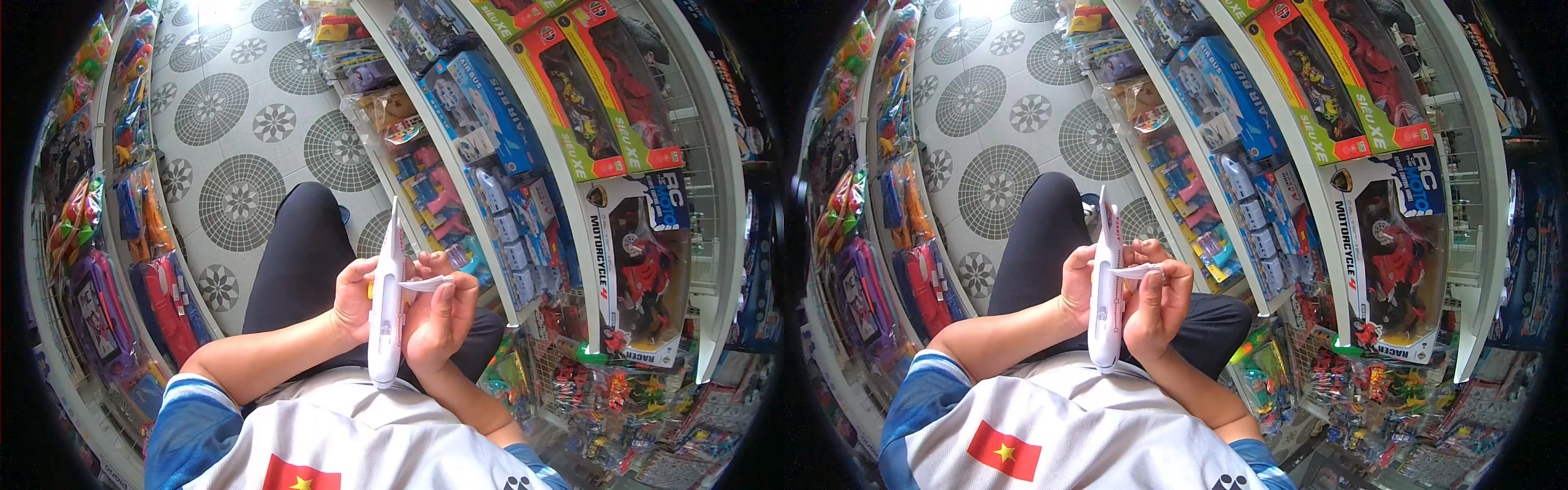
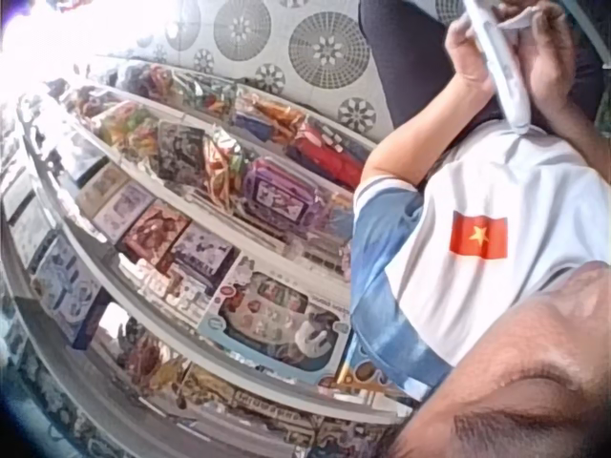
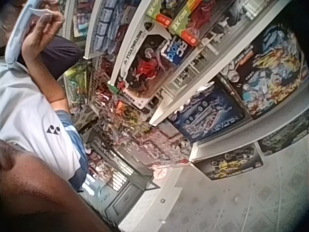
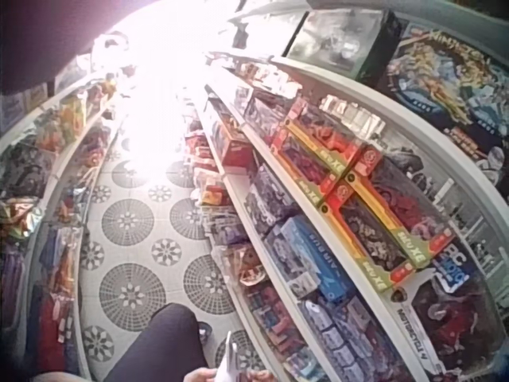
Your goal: The person is assembling a small white and red toy airplane by attaching the wings and tail fin.
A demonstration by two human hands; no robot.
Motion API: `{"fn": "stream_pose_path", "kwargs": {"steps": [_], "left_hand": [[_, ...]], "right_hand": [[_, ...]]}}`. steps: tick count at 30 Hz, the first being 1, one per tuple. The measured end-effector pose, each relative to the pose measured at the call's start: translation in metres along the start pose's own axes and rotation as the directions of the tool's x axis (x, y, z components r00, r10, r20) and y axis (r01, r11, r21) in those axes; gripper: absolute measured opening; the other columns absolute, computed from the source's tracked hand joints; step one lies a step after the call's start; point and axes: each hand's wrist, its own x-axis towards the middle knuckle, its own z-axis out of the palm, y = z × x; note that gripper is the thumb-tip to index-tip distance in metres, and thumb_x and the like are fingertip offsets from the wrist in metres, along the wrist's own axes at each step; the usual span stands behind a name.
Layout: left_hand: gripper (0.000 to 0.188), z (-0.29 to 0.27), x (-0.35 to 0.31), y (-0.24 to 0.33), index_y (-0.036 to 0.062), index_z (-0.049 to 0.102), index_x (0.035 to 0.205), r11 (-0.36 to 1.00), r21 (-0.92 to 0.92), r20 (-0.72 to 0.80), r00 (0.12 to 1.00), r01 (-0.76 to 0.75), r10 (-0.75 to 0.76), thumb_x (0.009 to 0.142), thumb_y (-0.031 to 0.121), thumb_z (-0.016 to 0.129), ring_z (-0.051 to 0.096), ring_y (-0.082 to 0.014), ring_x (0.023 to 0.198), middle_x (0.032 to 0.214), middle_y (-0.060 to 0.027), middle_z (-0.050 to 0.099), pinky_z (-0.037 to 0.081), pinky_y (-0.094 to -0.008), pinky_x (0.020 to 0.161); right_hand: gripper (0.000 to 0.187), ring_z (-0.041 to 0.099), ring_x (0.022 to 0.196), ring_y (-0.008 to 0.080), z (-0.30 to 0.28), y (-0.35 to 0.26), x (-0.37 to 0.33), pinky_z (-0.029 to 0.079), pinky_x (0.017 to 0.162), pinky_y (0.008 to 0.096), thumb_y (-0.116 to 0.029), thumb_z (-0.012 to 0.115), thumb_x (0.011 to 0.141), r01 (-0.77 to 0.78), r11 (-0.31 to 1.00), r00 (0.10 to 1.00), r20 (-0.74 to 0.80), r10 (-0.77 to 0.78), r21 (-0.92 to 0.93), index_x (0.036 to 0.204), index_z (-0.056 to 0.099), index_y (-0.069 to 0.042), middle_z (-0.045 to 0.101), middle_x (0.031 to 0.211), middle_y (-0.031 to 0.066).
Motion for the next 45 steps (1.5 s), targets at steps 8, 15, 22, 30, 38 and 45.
{"fn": "stream_pose_path", "kwargs": {"steps": [8, 15, 22, 30, 38, 45], "left_hand": [[0.045, 0.000, 0.003, 0.001, 0.0046, 0.061, 0.113, 0.999, -0.033, 0.080, 0.996, 0.039, -0.037, 0.084, 0.039, 0.059, 0.066, -0.0295, 0.095, 0.108, -0.0135, 0.067, 0.057, -0.0408, 0.082], [0.046, -0.011, 0.000, -0.004, -0.0017, 0.061, 0.104, 0.995, -0.020, 0.057, 0.993, 0.100, -0.099, 0.083, 0.039, 0.057, 0.059, -0.0270, 0.092, 0.103, -0.0174, 0.063, 0.051, -0.0389, 0.077], [0.049, -0.005, 0.002, 0.009, -0.0033, 0.061, 0.101, 0.983, 0.128, 0.220, 0.963, 0.128, -0.154, 0.080, 0.041, 0.057, 0.051, -0.0253, 0.092, 0.113, -0.0173, 0.055, 0.045, -0.0349, 0.074], [0.048, -0.012, 0.003, 0.009, -0.0017, 0.060, 0.117, 0.953, 0.262, 0.061, 0.982, 0.155, -0.177, 0.083, 0.031, 0.058, 0.057, -0.0264, 0.087, 0.097, -0.0126, 0.062, 0.047, -0.0353, 0.076], [0.051, -0.014, 0.007, 0.011, -0.0021, 0.060, 0.117, 0.940, 0.334, 0.065, 0.993, 0.072, -0.099, 0.081, 0.034, 0.060, 0.057, -0.0219, 0.085, 0.095, -0.0105, 0.061, 0.047, -0.0328, 0.078], [0.051, -0.019, 0.010, 0.012, -0.0018, 0.059, 0.114, 0.923, 0.377, 0.025, 0.995, 0.081, -0.098, 0.080, 0.036, 0.061, 0.058, -0.0216, 0.082, 0.096, -0.0112, 0.061, 0.048, -0.0327, 0.079]], "right_hand": [[0.010, 0.059, 0.103, 0.0270, -0.003, -0.005, 0.011, 0.046, 0.095, 0.0430, -0.016, 0.051, 0.100, -0.028, 0.982, 0.991, -0.126, 0.053, 0.187, 0.107, 0.047, -0.009, 0.057, 0.119, 0.0161], [0.029, 0.057, 0.083, 0.0201, -0.023, -0.021, 0.020, 0.048, 0.072, 0.0319, 0.009, 0.068, 0.080, 0.476, 0.732, 0.877, 0.325, -0.354, -0.488, 0.100, 0.054, -0.006, 0.059, 0.091, 0.0095], [0.026, 0.060, 0.076, 0.0232, -0.052, -0.041, 0.052, 0.050, 0.065, 0.0320, 0.013, 0.067, 0.066, 0.567, 0.480, 0.817, 0.529, -0.229, -0.669, 0.082, 0.067, -0.007, 0.061, 0.086, 0.0083], [0.025, 0.063, 0.080, 0.0266, -0.056, -0.035, 0.047, 0.052, 0.068, 0.0337, 0.014, 0.059, 0.065, 0.543, 0.464, 0.816, 0.570, -0.096, -0.700, 0.080, 0.067, -0.004, 0.065, 0.086, 0.0097], [0.044, 0.061, 0.087, 0.0179, -0.059, -0.031, 0.034, 0.049, 0.076, 0.0288, -0.003, 0.067, 0.078, -0.107, 0.915, 0.976, 0.134, 0.171, -0.388, 0.121, 0.060, -0.002, 0.066, 0.103, 0.0124], [0.012, 0.055, 0.059, 0.0060, -0.073, -0.015, 0.026, 0.041, 0.055, 0.0206, -0.010, 0.070, 0.088, -0.129, 0.788, 0.959, 0.128, 0.254, -0.602, 0.093, 0.067, 0.001, 0.064, 0.071, 0.0000]]}}
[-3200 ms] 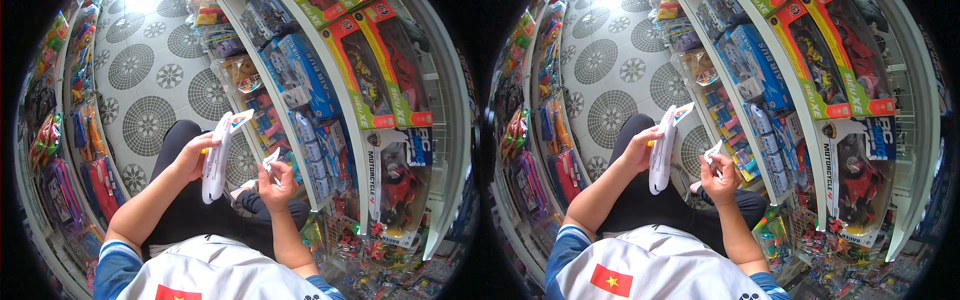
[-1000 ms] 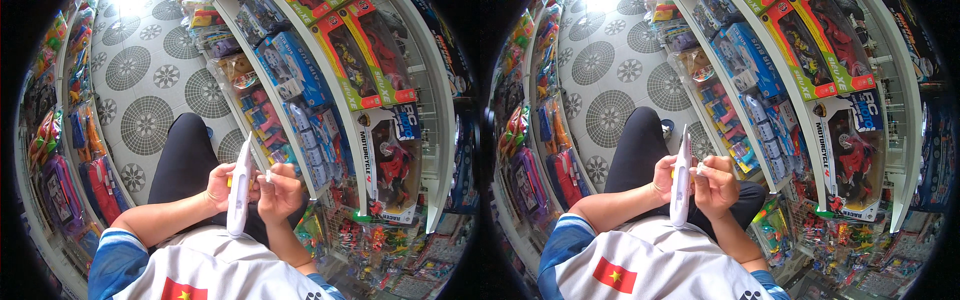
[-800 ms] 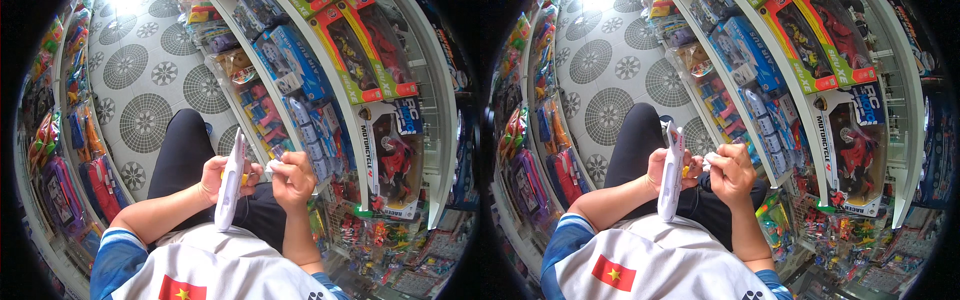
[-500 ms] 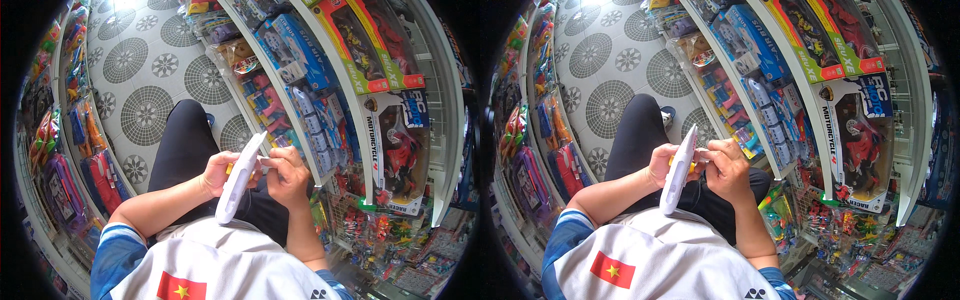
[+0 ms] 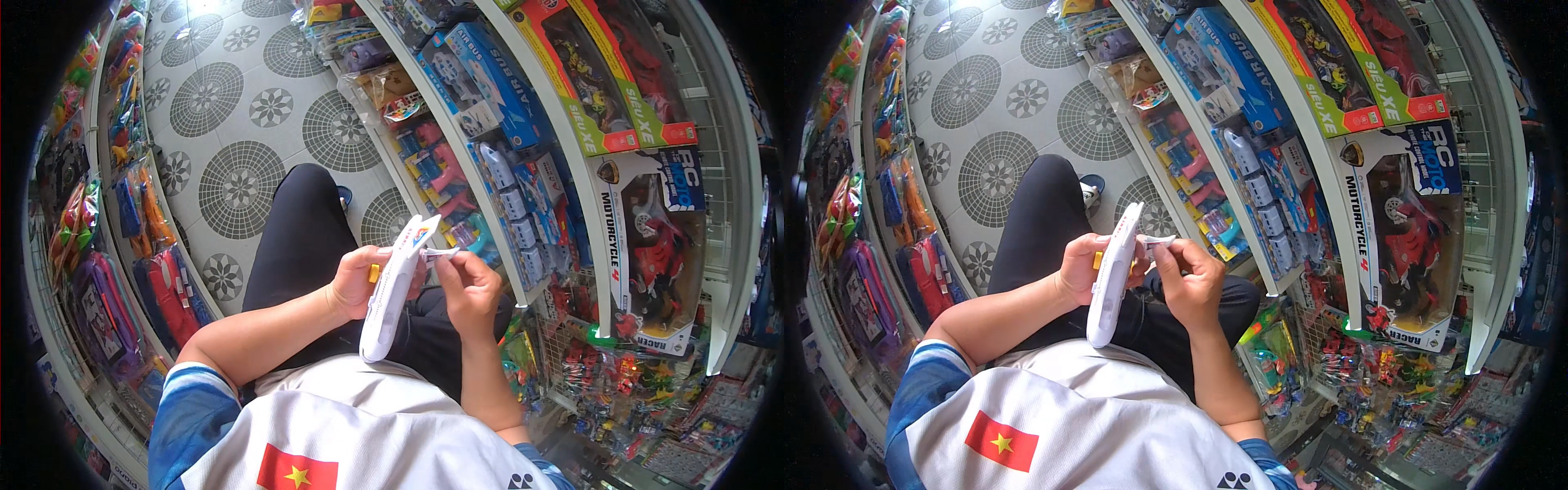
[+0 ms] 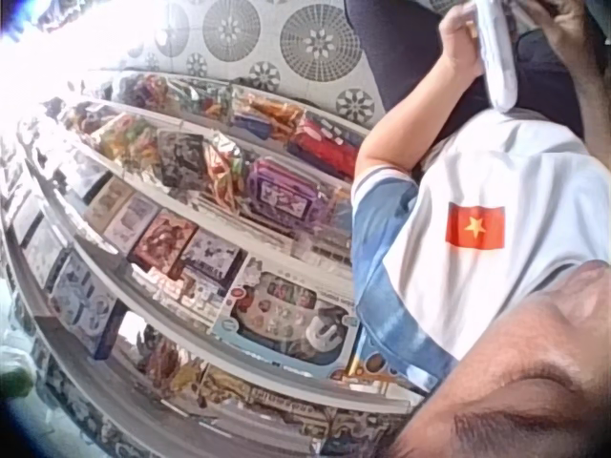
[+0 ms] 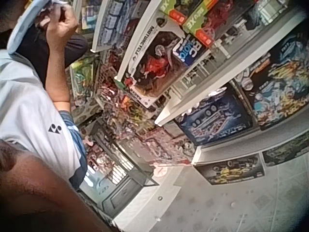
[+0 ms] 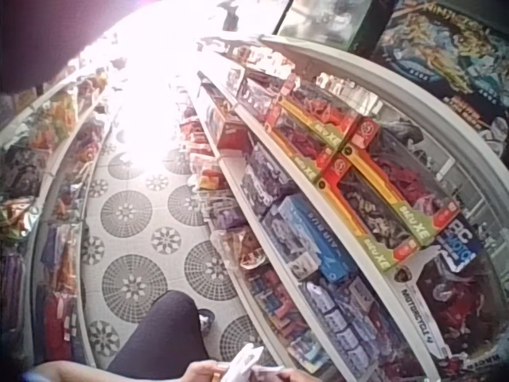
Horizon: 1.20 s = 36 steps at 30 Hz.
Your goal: The person is assembling a small white and red toy airplane by attaching the wings and tail fin.
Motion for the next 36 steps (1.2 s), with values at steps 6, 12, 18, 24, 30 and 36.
{"fn": "stream_pose_path", "kwargs": {"steps": [6, 12, 18, 24, 30, 36], "left_hand": [[0.050, 0.004, -0.001, 0.000, 0.0063, 0.056, 0.119, 0.999, -0.038, -0.003, 0.999, -0.039, 0.038, 0.080, 0.038, 0.059, 0.055, -0.0247, 0.084, 0.100, -0.0141, 0.058, 0.046, -0.0354, 0.075], [0.054, 0.000, -0.003, -0.013, 0.0072, 0.049, 0.131, 0.996, -0.082, -0.053, 0.998, -0.038, 0.034, 0.084, 0.033, 0.060, 0.062, -0.0283, 0.091, 0.102, -0.0150, 0.062, 0.051, -0.0411, 0.085], [0.050, -0.001, -0.002, -0.022, 0.0089, 0.049, 0.135, 0.998, 0.059, -0.047, 0.998, -0.038, 0.041, 0.094, 0.036, 0.058, 0.063, -0.0180, 0.090, 0.105, -0.0103, 0.064, 0.052, -0.0326, 0.082], [0.054, 0.002, 0.000, -0.022, 0.0093, 0.043, 0.144, 0.968, 0.247, -0.164, 0.982, -0.046, 0.089, 0.099, 0.038, 0.053, 0.062, -0.0133, 0.092, 0.106, -0.0056, 0.064, 0.054, -0.0305, 0.079], [0.062, 0.008, -0.001, -0.021, 0.0042, 0.056, 0.131, 0.866, 0.484, 0.004, 0.989, -0.129, 0.145, 0.090, 0.050, 0.064, 0.058, -0.0108, 0.092, 0.101, -0.0038, 0.061, 0.050, -0.0298, 0.084], [0.050, 0.006, 0.001, -0.011, -0.0016, 0.062, 0.119, 0.877, 0.481, -0.087, 0.995, -0.005, 0.054, 0.088, 0.037, 0.066, 0.066, -0.0150, 0.080, 0.092, -0.0099, 0.069, 0.054, -0.0266, 0.072]], "right_hand": [[0.010, 0.058, 0.054, 0.0080, 0.008, -0.007, 0.004, 0.045, 0.050, 0.0195, -0.009, 0.064, 0.092, -0.256, 0.832, 0.959, 0.024, 0.282, 0.492, 0.087, 0.062, -0.001, 0.065, 0.073, 0.0043], [0.006, 0.066, 0.060, 0.0146, 0.011, -0.005, 0.002, 0.055, 0.057, 0.0253, -0.008, 0.061, 0.093, -0.349, 0.649, 0.921, 0.121, 0.370, 0.676, 0.093, 0.056, -0.004, 0.068, 0.080, 0.0104], [0.006, 0.065, 0.063, 0.0171, 0.016, 0.002, -0.012, 0.055, 0.059, 0.0284, -0.009, 0.058, 0.095, -0.212, 0.627, 0.950, 0.009, 0.311, 0.750, 0.097, 0.053, -0.006, 0.068, 0.085, 0.0114], [0.007, 0.064, 0.063, 0.0159, 0.015, -0.001, -0.016, 0.053, 0.059, 0.0271, -0.010, 0.058, 0.096, -0.147, 0.738, 0.952, -0.107, 0.285, 0.659, 0.096, 0.053, -0.006, 0.067, 0.085, 0.0104], [0.013, 0.066, 0.061, 0.0127, 0.014, -0.007, -0.022, 0.053, 0.060, 0.0225, -0.007, 0.061, 0.094, -0.073, 0.823, 0.968, -0.158, 0.195, 0.564, 0.092, 0.049, -0.003, 0.067, 0.075, 0.0076], [0.009, 0.068, 0.064, 0.0173, 0.007, -0.013, -0.022, 0.056, 0.063, 0.0253, -0.005, 0.057, 0.093, -0.130, 0.736, 0.965, -0.086, 0.248, 0.664, 0.092, 0.048, -0.003, 0.067, 0.080, 0.0115]]}}
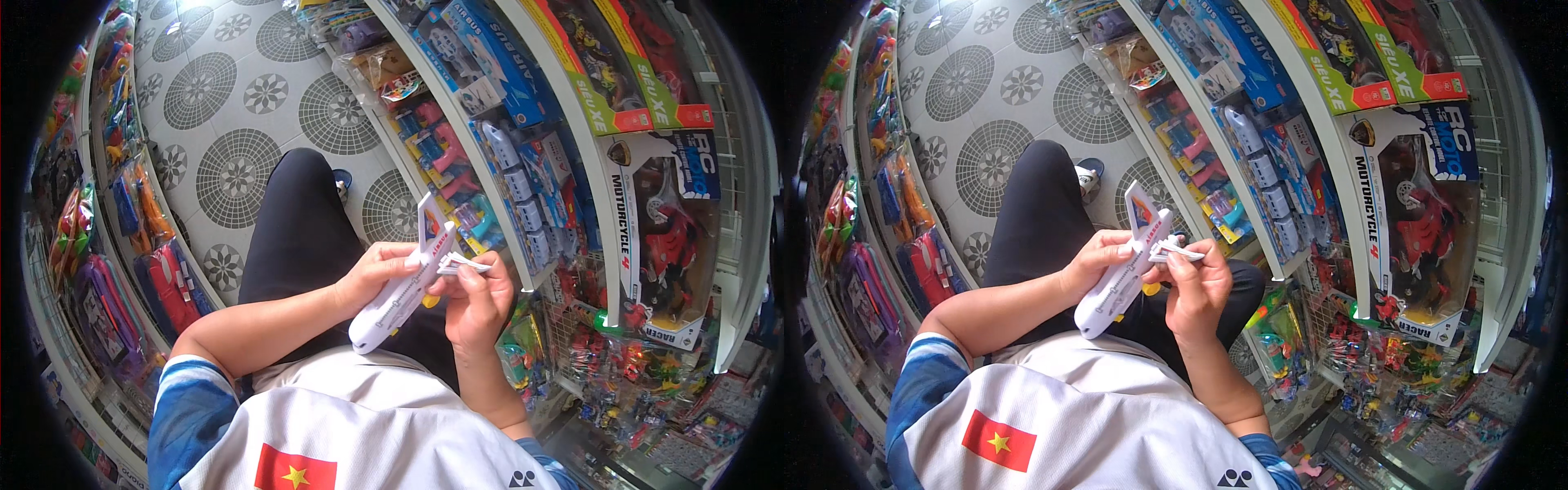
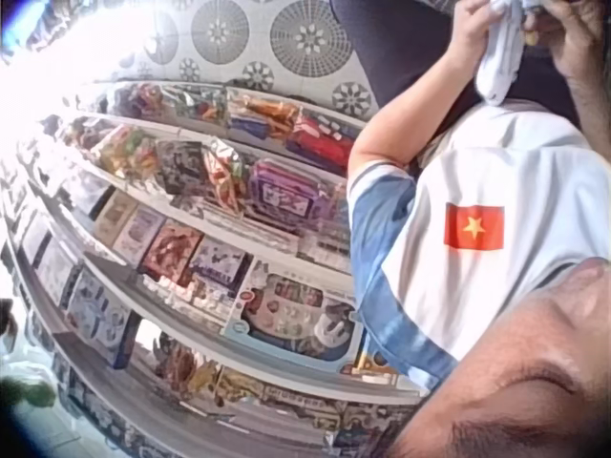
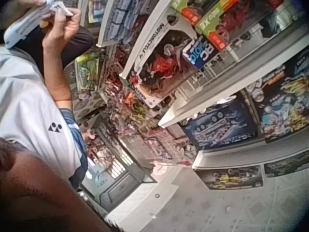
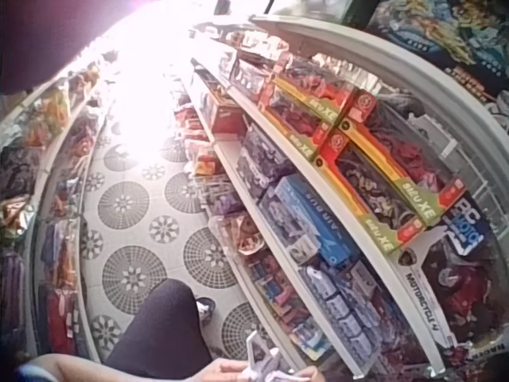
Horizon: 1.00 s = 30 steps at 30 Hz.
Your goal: The person is assembling a small white and red toy airplane by attaching the wings and tail fin.
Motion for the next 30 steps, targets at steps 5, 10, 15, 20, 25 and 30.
{"fn": "stream_pose_path", "kwargs": {"steps": [5, 10, 15, 20, 25, 30], "left_hand": [[0.047, -0.019, 0.001, -0.006, -0.0044, 0.059, 0.121, 0.920, -0.328, 0.138, 0.974, 0.217, -0.180, 0.092, 0.033, 0.061, 0.071, -0.0203, 0.084, 0.099, -0.0173, 0.069, 0.058, -0.0288, 0.072], [0.054, -0.026, 0.003, -0.017, -0.0033, 0.047, 0.134, 0.688, -0.613, 0.322, 0.918, 0.388, -0.231, 0.095, 0.034, 0.055, 0.070, -0.0278, 0.092, 0.106, -0.0239, 0.065, 0.060, -0.0337, 0.078], [0.056, -0.030, 0.005, -0.020, -0.0037, 0.039, 0.139, 0.624, -0.649, 0.440, 0.884, 0.435, -0.158, 0.099, 0.035, 0.046, 0.067, -0.0343, 0.100, 0.114, -0.0306, 0.060, 0.059, -0.0368, 0.084], [0.059, -0.034, 0.002, -0.017, -0.0046, 0.034, 0.142, 0.566, -0.673, 0.473, 0.865, 0.476, -0.164, 0.100, 0.036, 0.042, 0.064, -0.0395, 0.106, 0.118, -0.0367, 0.055, 0.057, -0.0393, 0.088], [0.060, -0.036, 0.004, -0.017, -0.0055, 0.032, 0.143, 0.577, -0.660, 0.495, 0.856, 0.481, -0.148, 0.100, 0.037, 0.041, 0.064, -0.0409, 0.106, 0.120, -0.0394, 0.053, 0.057, -0.0393, 0.087], [0.062, -0.039, 0.004, -0.019, -0.0068, 0.033, 0.142, 0.521, -0.672, 0.538, 0.830, 0.526, -0.145, 0.100, 0.038, 0.040, 0.064, -0.0419, 0.105, 0.120, -0.0403, 0.052, 0.060, -0.0397, 0.082]], "right_hand": [[0.003, 0.067, 0.062, 0.0213, 0.000, -0.014, 0.004, 0.057, 0.063, 0.0299, -0.005, 0.052, 0.087, -0.020, 0.997, 0.996, -0.093, 0.013, -0.076, 0.086, 0.050, -0.003, 0.067, 0.078, 0.0145], [0.005, 0.065, 0.059, 0.0181, 0.002, -0.011, 0.006, 0.057, 0.060, 0.0283, -0.005, 0.056, 0.088, -0.013, 0.982, 0.998, -0.065, 0.000, -0.190, 0.088, 0.051, -0.003, 0.066, 0.077, 0.0119], [0.007, 0.065, 0.060, 0.0156, 0.004, -0.010, 0.004, 0.058, 0.060, 0.0297, -0.003, 0.060, 0.089, -0.045, 0.985, 0.998, -0.053, 0.037, -0.165, 0.090, 0.053, -0.002, 0.067, 0.080, 0.0107], [0.017, 0.068, 0.064, 0.0158, 0.009, -0.010, 0.003, 0.059, 0.061, 0.0273, -0.002, 0.060, 0.090, -0.046, 0.985, 0.997, -0.069, 0.035, -0.166, 0.103, 0.051, 0.000, 0.068, 0.086, 0.0122], [0.030, 0.068, 0.064, 0.0161, 0.019, -0.015, 0.004, 0.060, 0.062, 0.0263, -0.003, 0.061, 0.089, -0.081, 0.982, 0.992, -0.112, 0.062, -0.170, 0.115, 0.048, 0.001, 0.068, 0.090, 0.0139], [0.026, 0.069, 0.064, 0.0172, 0.017, -0.012, 0.002, 0.060, 0.062, 0.0280, -0.002, 0.060, 0.090, -0.084, 0.989, 0.993, -0.095, 0.072, -0.123, 0.113, 0.048, 0.000, 0.068, 0.088, 0.0135]]}}
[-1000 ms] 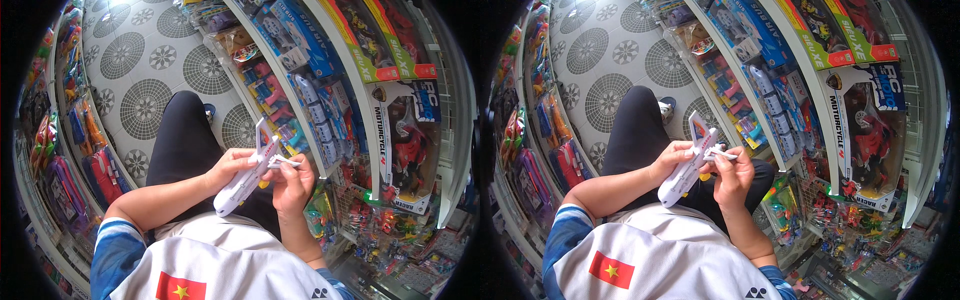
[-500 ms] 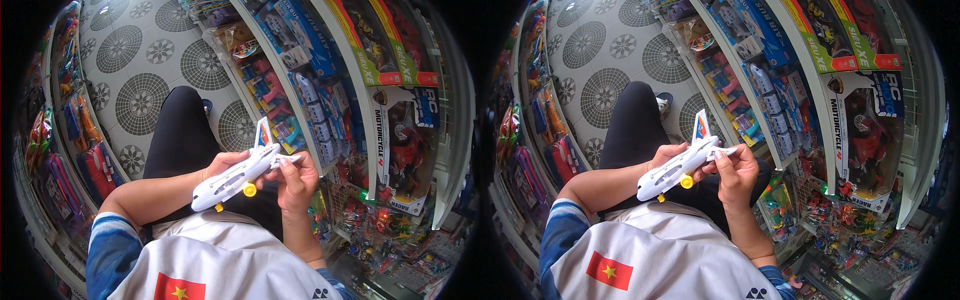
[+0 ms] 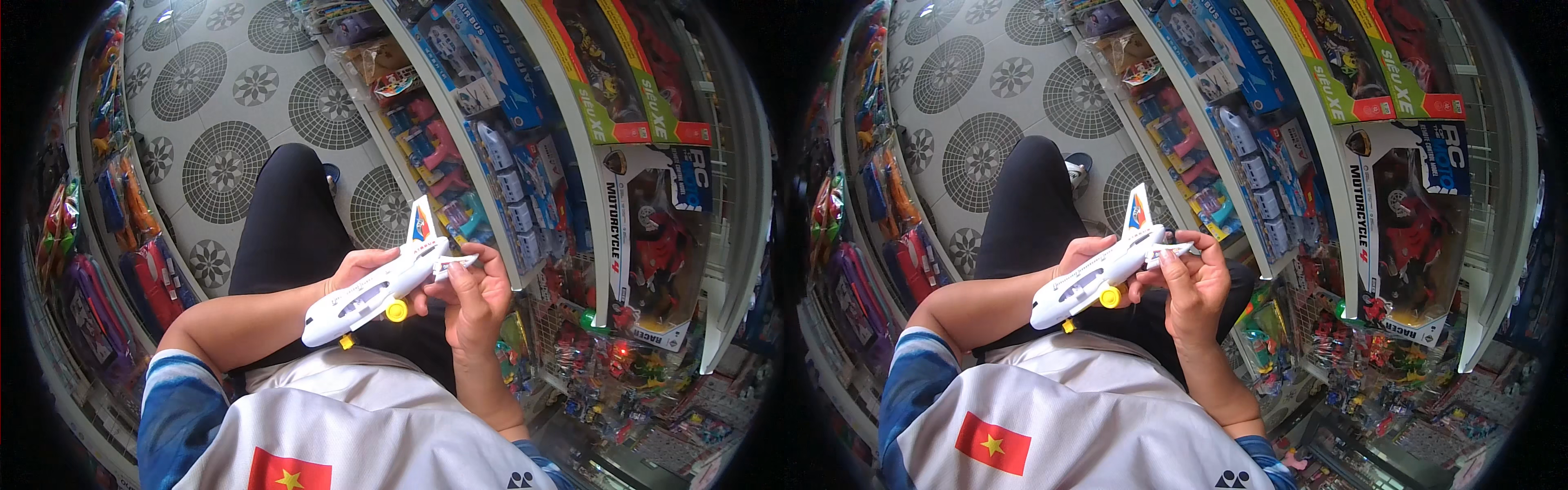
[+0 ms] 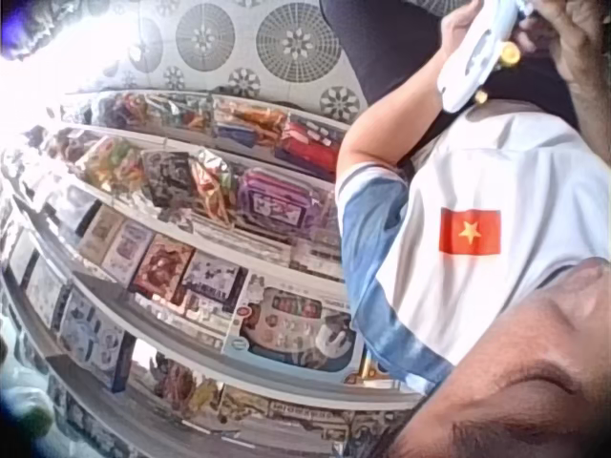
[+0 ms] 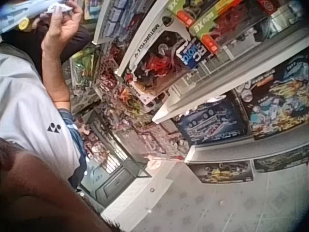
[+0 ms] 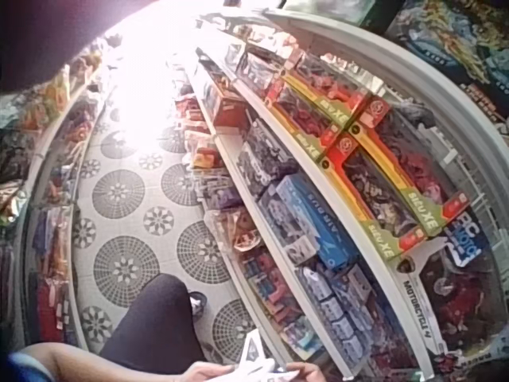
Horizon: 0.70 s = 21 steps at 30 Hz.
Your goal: The person is assembling a small white and red toy airplane by attaching the wings and tail fin.
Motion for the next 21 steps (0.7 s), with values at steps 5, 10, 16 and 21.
{"fn": "stream_pose_path", "kwargs": {"steps": [5, 10, 16, 21], "left_hand": [[0.062, 0.000, 0.001, -0.002, -0.0071, 0.032, 0.142, 0.999, -0.043, -0.021, 1.000, -0.023, 0.022, 0.100, 0.038, 0.041, 0.062, -0.0450, 0.107, 0.121, -0.0406, 0.051, 0.060, -0.0426, 0.080], [0.062, 0.007, 0.002, -0.006, -0.0067, 0.032, 0.143, 0.995, -0.089, -0.041, 0.999, -0.039, 0.035, 0.100, 0.038, 0.041, 0.059, -0.0476, 0.110, 0.121, -0.0408, 0.051, 0.060, -0.0433, 0.081], [0.062, 0.001, 0.001, -0.003, -0.0066, 0.032, 0.142, 0.995, -0.104, 0.017, 1.000, 0.000, 0.002, 0.100, 0.038, 0.040, 0.059, -0.0475, 0.110, 0.120, -0.0419, 0.051, 0.059, -0.0450, 0.083], [0.065, -0.011, -0.002, 0.002, -0.0017, 0.038, 0.141, 0.998, -0.028, -0.022, 0.998, 0.059, -0.060, 0.094, 0.042, 0.052, 0.060, -0.0416, 0.105, 0.118, -0.0263, 0.054, 0.046, -0.0486, 0.099]], "right_hand": [[0.021, 0.069, 0.063, 0.0176, -0.003, 0.004, 0.000, 0.059, 0.061, 0.0280, -0.002, 0.061, 0.090, 0.017, 1.000, 1.000, 0.000, -0.017, 0.000, 0.108, 0.050, -0.001, 0.068, 0.082, 0.0113], [0.021, 0.069, 0.061, 0.0173, -0.004, 0.005, -0.001, 0.058, 0.061, 0.0280, -0.001, 0.065, 0.089, 0.023, 1.000, 1.000, 0.000, -0.023, -0.017, 0.104, 0.051, -0.001, 0.068, 0.081, 0.0103], [0.018, 0.069, 0.061, 0.0189, -0.001, 0.003, -0.003, 0.059, 0.057, 0.0300, -0.002, 0.063, 0.091, 0.058, 0.996, 0.998, 0.041, -0.056, -0.070, 0.100, 0.048, 0.001, 0.067, 0.078, 0.0135], [0.021, 0.068, 0.061, 0.0161, 0.001, 0.000, -0.004, 0.058, 0.060, 0.0279, 0.000, 0.066, 0.088, 0.028, 1.000, 0.997, 0.068, -0.028, -0.005, 0.103, 0.052, 0.000, 0.067, 0.081, 0.0094]]}}
